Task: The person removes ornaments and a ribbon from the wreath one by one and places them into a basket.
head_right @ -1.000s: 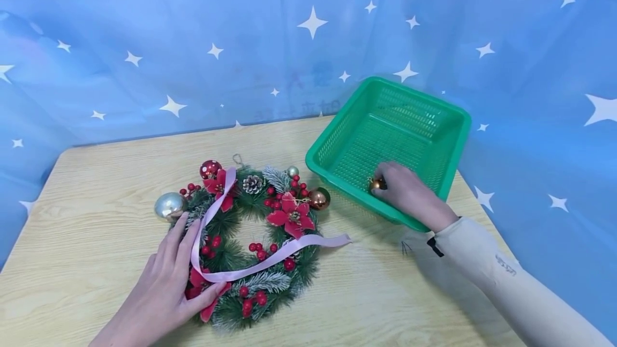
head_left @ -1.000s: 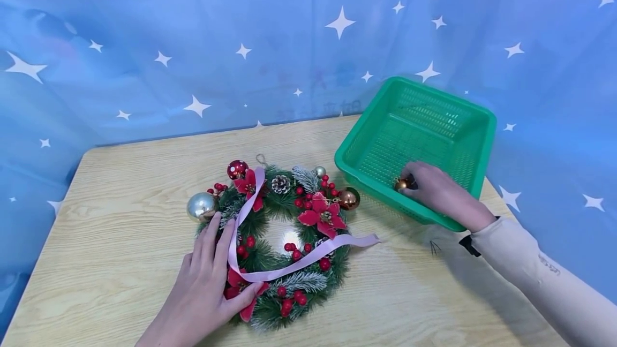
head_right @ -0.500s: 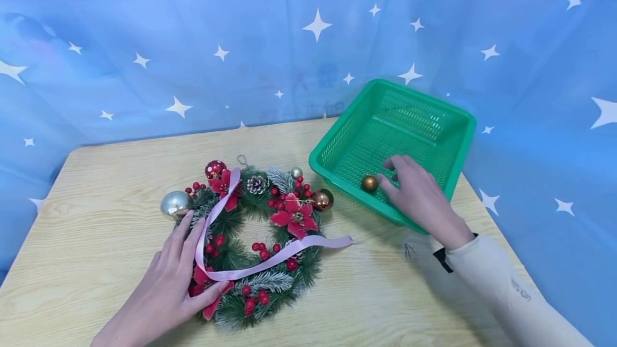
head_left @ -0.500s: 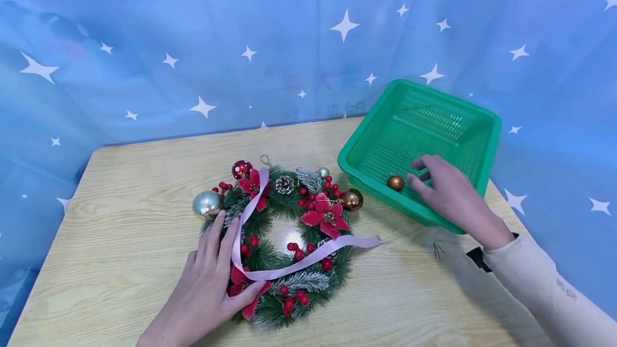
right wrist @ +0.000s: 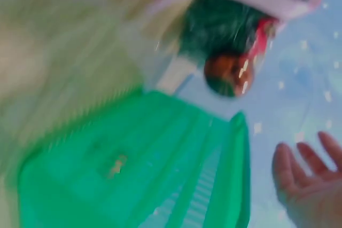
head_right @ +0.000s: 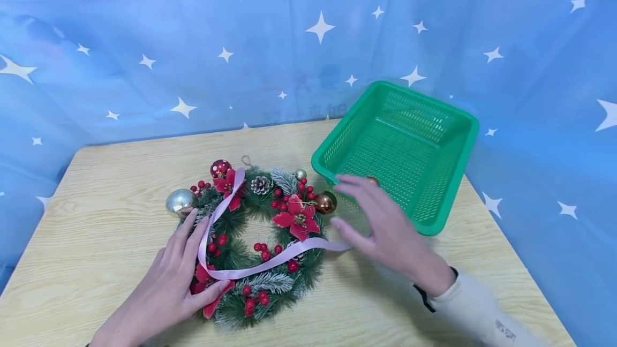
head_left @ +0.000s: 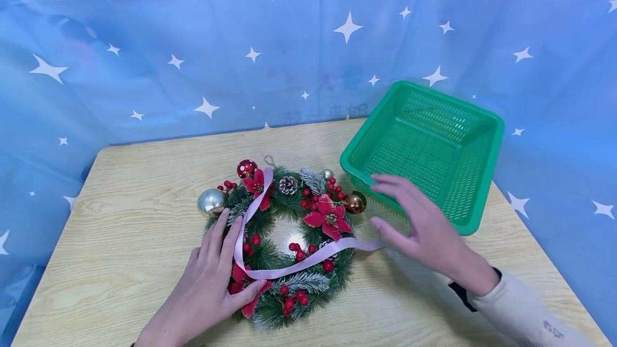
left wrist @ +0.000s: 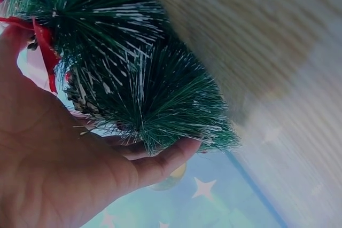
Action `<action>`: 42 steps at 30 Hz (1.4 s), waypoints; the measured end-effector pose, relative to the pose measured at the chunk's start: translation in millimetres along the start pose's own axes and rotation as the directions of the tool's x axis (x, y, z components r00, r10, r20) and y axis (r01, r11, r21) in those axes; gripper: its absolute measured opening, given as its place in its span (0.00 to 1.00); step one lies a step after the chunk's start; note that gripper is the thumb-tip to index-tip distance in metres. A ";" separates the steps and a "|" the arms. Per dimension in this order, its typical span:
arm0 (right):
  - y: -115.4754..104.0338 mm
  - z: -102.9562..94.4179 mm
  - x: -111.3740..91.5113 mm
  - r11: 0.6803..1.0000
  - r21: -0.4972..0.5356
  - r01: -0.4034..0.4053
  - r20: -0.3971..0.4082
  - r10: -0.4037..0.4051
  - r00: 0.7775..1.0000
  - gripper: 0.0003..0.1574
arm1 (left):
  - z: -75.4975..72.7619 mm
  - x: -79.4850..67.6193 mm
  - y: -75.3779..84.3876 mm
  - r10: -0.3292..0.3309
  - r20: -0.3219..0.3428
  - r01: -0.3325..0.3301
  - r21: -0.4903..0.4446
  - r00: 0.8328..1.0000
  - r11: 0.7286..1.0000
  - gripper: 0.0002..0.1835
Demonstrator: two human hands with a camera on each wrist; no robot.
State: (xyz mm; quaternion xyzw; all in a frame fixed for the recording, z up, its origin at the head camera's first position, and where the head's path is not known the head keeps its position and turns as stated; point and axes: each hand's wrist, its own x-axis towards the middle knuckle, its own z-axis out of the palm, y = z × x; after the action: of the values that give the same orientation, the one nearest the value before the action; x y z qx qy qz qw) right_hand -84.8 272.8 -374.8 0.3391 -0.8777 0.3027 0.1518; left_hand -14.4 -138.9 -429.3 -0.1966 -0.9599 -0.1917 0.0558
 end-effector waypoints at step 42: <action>-5.9 73.0 5.3 0.989 -0.125 0.081 0.313 -0.038 0.949 0.60 | -6.7 -1.7 -4.5 -0.071 -0.039 0.070 -0.025 0.997 0.997 0.65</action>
State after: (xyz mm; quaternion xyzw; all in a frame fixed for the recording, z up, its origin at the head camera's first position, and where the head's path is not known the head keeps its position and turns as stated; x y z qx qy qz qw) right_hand -89.0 220.4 -426.0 0.3977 -0.8985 0.1803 0.0443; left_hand -14.4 -145.9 -424.9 -0.1595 -0.9626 -0.2090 0.0656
